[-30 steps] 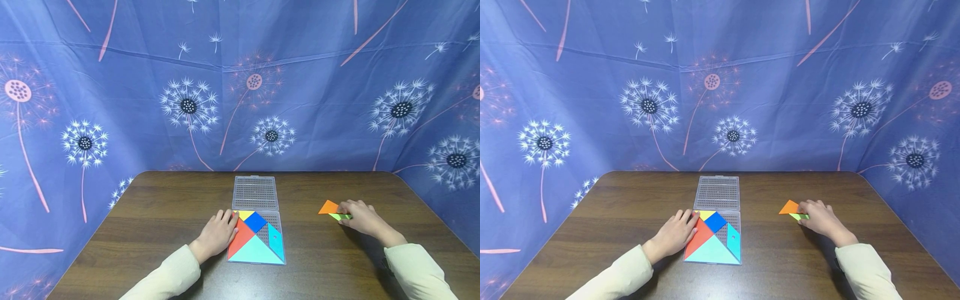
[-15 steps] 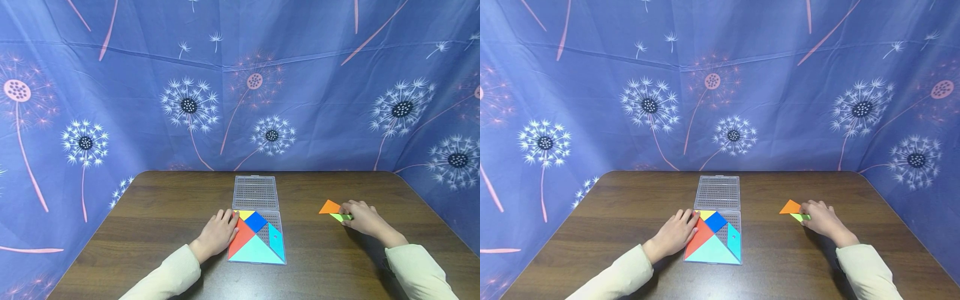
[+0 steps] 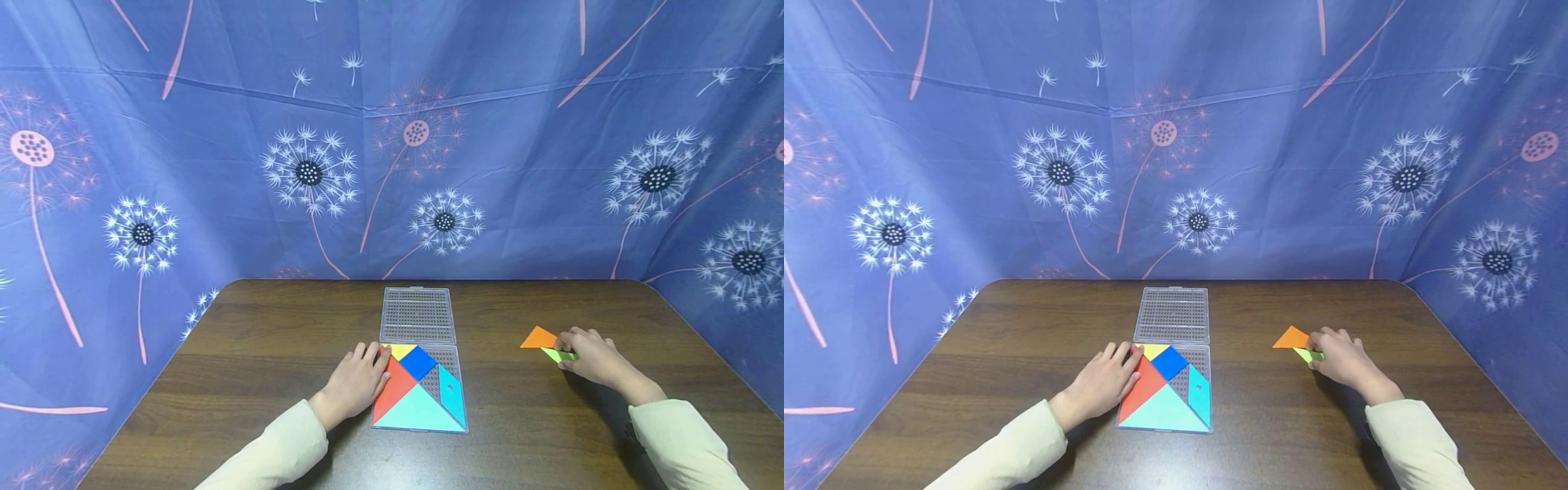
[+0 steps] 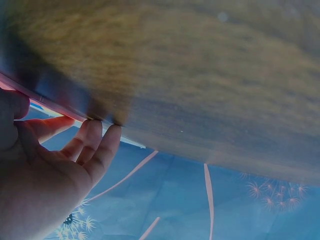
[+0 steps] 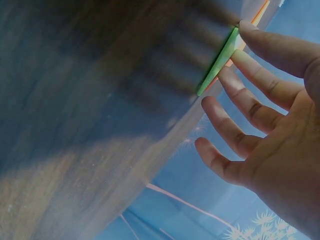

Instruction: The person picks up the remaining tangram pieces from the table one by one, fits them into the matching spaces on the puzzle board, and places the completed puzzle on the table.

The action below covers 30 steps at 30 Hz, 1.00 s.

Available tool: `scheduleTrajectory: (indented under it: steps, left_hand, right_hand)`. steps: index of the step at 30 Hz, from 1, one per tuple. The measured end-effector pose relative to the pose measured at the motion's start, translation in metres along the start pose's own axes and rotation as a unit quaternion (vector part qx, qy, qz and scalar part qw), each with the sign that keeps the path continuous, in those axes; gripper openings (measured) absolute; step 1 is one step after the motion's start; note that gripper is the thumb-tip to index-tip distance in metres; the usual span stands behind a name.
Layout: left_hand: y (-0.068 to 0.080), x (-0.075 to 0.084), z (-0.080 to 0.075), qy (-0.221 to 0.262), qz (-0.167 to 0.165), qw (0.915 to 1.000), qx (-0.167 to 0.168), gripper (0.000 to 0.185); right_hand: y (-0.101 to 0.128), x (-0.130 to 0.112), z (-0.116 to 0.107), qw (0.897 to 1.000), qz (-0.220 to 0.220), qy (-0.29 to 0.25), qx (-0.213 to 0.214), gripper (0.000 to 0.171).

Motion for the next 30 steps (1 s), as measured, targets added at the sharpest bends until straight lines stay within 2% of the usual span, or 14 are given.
scheduleTrajectory:
  steps: [9,23,30]
  left_hand:
    - [-0.0008,0.0003,0.0002,0.009,-0.007,0.9997,-0.024,0.049]
    - [-0.0007,-0.0001,-0.0007,0.011,-0.008,0.9997,-0.019,0.049]
    - [-0.001,-0.0002,-0.0021,0.011,-0.009,0.9995,-0.028,0.049]
  right_hand:
    - [-0.0004,-0.0004,-0.0001,1.0,-0.002,-0.002,-0.001,0.023]
    - [0.0,-0.0006,-0.002,1.0,-0.011,0.006,0.017,0.022]
    - [0.0002,-0.0017,-0.002,1.0,-0.009,0.007,0.021,0.022]
Point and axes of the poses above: each hand's wrist, its own y-axis away from the middle knuckle, its own z-axis out of the palm, x = y × z, the point moved 1 cm from there along -y, towards the middle knuckle, and after that the axes turned 5 degrees about z, right-handed, at the moved point
